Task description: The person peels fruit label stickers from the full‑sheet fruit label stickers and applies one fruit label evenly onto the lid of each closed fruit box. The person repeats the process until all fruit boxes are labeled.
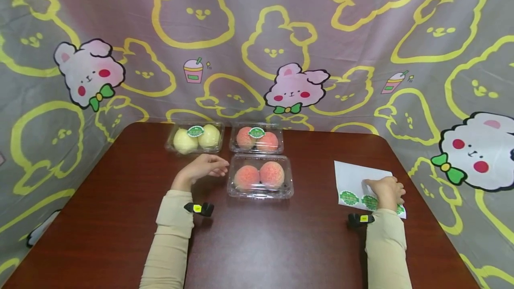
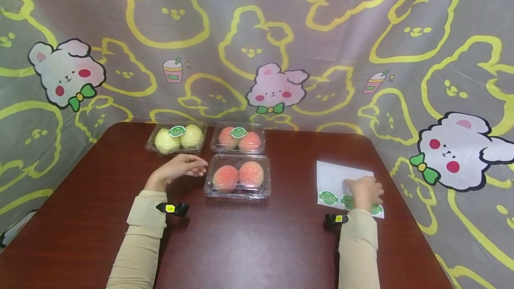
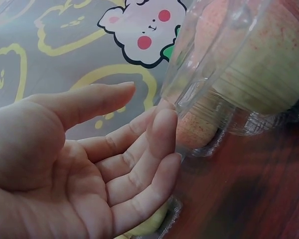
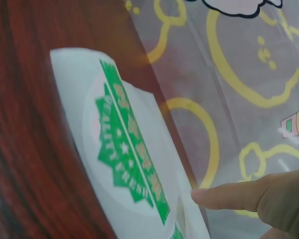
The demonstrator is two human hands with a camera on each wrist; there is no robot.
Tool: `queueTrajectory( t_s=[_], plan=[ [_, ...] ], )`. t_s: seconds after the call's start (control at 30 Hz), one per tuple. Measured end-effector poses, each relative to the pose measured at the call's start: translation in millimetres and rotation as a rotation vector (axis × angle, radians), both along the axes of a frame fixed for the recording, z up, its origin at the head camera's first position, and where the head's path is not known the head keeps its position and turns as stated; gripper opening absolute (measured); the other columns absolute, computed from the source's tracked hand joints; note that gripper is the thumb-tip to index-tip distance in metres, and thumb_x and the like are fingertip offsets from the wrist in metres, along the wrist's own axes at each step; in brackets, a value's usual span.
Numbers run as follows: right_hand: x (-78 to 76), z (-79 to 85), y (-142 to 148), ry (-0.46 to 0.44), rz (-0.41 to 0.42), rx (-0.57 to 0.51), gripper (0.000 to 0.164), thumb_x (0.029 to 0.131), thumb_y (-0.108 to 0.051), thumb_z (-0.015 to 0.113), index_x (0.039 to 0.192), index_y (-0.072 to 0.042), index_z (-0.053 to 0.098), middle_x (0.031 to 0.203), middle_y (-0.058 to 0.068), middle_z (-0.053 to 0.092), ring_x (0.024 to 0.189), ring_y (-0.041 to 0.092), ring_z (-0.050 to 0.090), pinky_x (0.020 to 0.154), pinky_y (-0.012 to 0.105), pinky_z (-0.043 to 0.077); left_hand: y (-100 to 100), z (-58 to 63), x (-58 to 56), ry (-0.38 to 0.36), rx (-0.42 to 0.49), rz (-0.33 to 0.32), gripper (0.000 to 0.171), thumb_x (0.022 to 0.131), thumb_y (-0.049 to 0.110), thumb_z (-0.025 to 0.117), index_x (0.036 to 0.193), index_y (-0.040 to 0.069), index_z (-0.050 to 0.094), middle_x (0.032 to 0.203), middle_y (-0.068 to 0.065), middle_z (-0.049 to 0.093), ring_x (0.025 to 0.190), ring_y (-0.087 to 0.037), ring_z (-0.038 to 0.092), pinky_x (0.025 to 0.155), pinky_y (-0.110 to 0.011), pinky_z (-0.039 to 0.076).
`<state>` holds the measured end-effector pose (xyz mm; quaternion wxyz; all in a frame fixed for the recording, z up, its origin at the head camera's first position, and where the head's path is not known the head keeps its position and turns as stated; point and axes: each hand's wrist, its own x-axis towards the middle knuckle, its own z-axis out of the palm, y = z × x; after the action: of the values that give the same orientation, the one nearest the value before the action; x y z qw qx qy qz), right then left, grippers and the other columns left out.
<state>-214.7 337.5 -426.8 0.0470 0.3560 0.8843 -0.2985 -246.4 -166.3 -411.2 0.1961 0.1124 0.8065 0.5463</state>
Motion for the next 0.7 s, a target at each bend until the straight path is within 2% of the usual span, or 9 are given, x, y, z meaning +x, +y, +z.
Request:
queueTrajectory(
  t_s=[0.27,0.53,0.7],
  plan=[
    [2.1,-2.2,4.9,-0.007,-0.014,0.021,0.092,0.079,-0.036,0.07,0.135,0.021,0.023,0.131,0.045,0.026,0.123,0.052,0.023,0.099,0.067,0.028,-1.2,0.3,-0.1,-0.002,-0.006,0.002,0.038,0.097,0.018,0.053,0.118,-0.014,0.059,0.102,-0.027,0.069,0.082,-0.012,0.069,0.09,-0.043,0.057],
    [-1.4,-3.3,6.0,-0.034,-0.03,0.029,0.09,0.076,-0.033,0.073,0.134,0.018,0.028,0.132,0.044,0.024,0.125,0.052,0.019,0.095,0.067,0.027,-0.3,0.4,-0.6,-0.005,-0.001,-0.001,0.038,0.097,0.017,0.053,0.118,-0.014,0.058,0.099,-0.022,0.071,0.083,-0.013,0.069,0.089,-0.041,0.057],
    [-1.7,-3.7,5.3,-0.02,-0.039,0.032,0.095,0.075,-0.03,0.074,0.137,0.02,0.022,0.135,0.044,0.022,0.125,0.053,0.018,0.094,0.066,0.028,-0.7,-0.3,-0.8,-0.006,-0.005,-0.003,0.039,0.098,0.018,0.053,0.119,-0.014,0.058,0.1,-0.022,0.07,0.083,-0.013,0.069,0.09,-0.04,0.057]
  ],
)
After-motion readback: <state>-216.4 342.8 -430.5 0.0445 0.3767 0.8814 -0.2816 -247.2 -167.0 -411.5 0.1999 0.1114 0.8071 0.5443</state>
